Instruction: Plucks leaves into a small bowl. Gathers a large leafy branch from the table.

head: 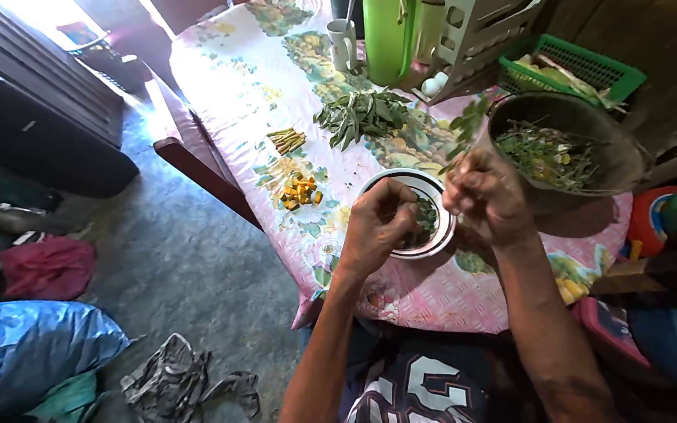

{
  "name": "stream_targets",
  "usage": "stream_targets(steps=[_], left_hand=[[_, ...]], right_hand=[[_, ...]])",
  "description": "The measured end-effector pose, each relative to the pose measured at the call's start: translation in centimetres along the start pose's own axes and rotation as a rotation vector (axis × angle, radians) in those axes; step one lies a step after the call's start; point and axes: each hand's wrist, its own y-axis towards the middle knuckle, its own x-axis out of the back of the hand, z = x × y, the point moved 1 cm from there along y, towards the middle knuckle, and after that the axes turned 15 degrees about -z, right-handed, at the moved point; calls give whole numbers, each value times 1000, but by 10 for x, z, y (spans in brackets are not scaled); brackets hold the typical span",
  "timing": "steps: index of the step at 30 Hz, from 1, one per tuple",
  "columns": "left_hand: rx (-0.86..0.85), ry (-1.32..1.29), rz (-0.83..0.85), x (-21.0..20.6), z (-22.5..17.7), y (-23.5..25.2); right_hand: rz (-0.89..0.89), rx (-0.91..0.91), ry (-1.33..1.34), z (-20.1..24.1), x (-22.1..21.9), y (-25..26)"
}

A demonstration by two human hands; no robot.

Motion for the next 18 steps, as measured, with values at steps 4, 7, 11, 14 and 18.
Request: stream_targets(steps=[4, 7, 11, 14, 18], left_hand=[[22, -53, 2, 6, 2, 1], [43, -110, -19, 5, 4, 0], [70, -160, -44, 6, 6, -2], [84, -167, -57, 6, 6, -2], [130, -180, -51, 5, 3, 0]], right_hand=[[-102, -19, 107, 2, 6, 5], [-67, -31, 128, 1, 6, -1], [-34, -69, 134, -4, 2, 0], [55, 22, -108, -5, -3, -1], [146, 165, -366, -4, -12, -3]])
